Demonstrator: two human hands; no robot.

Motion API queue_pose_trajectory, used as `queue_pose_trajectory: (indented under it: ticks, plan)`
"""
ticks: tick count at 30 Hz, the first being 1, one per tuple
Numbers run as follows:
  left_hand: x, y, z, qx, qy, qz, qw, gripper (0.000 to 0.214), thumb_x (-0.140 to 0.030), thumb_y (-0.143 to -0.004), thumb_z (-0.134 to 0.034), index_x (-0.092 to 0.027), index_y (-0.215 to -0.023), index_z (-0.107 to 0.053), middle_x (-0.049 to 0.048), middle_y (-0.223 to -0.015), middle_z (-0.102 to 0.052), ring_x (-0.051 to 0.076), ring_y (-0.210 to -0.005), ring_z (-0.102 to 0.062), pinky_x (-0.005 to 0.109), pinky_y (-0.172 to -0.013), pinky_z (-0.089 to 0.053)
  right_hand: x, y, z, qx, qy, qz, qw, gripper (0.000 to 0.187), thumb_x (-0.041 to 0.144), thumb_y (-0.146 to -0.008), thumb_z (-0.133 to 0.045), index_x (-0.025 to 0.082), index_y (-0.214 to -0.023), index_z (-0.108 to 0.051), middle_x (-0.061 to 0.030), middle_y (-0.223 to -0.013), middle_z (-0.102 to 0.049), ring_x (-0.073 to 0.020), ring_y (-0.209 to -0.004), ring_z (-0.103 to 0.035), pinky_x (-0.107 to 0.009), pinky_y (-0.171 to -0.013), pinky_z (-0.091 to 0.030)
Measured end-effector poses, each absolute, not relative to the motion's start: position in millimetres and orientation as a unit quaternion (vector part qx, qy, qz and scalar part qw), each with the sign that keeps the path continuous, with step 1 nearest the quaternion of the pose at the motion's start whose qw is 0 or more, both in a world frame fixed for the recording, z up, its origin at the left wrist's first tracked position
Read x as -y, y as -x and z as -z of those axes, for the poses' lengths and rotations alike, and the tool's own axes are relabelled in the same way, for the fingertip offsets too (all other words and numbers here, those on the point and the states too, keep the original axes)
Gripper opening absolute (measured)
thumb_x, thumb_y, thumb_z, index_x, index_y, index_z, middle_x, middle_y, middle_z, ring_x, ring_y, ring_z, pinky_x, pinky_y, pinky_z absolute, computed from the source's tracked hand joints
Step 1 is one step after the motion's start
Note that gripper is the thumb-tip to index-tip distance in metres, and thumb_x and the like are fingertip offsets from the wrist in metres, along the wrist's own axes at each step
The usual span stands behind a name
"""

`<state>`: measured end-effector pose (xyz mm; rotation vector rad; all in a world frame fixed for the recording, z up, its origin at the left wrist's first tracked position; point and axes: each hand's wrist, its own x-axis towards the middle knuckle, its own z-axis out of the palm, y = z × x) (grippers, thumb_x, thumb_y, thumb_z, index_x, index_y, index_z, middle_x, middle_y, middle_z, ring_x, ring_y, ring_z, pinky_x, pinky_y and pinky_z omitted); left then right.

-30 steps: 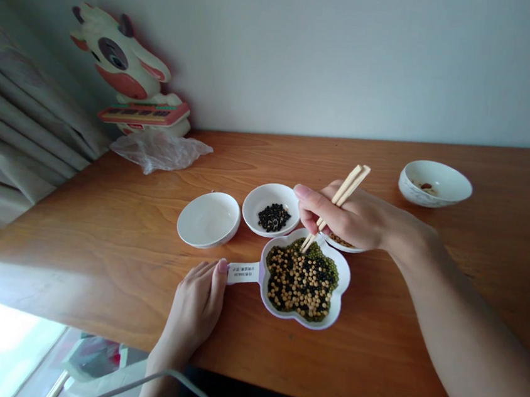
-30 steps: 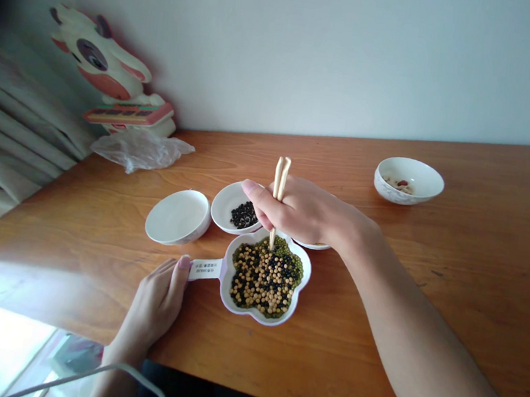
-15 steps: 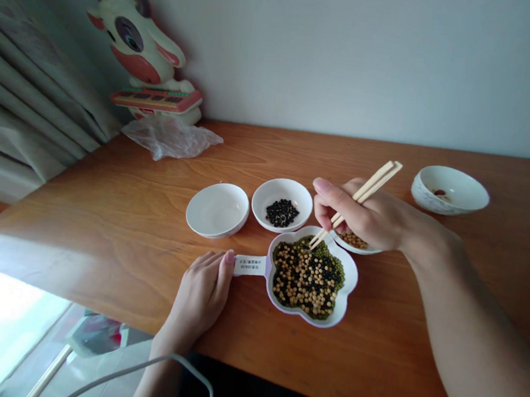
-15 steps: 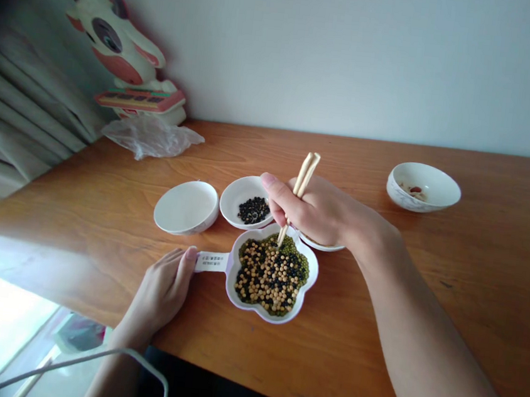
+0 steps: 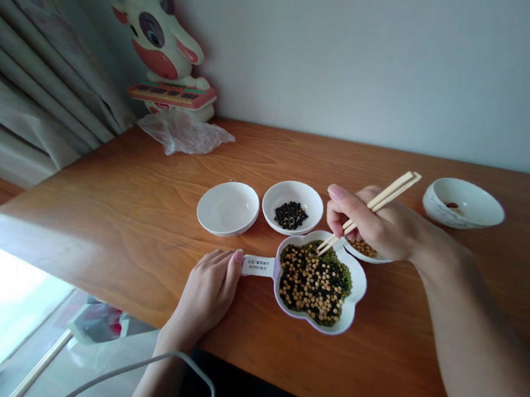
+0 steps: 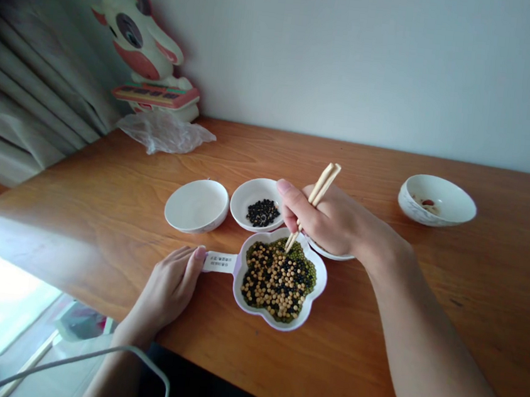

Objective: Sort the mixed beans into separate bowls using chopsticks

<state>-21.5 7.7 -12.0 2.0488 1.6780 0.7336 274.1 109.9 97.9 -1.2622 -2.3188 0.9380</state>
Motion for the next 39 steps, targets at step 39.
queue_pose_trajectory:
  ticks: [39]
  plan:
    - [-9.3, 25.2, 18.5, -0.596, -0.736, -0.254, 0.195, 0.041, -0.034, -0.111, -0.034, -0.023, -0.076, -0.051, 0.0035, -0.079, -0.067, 0.020, -0.074, -0.059, 0.035, -0.078, -0.045, -100.8, -247.9, -97.6, 0.761, 0.435, -0.308, 0.369, 0.066, 0.062, -0.107, -0.029, 0.020, -0.071, -0.065, -0.0029, -0.068, -0.067, -0.0155, -0.064, -0.062, -0.032, -0.065, -0.041]
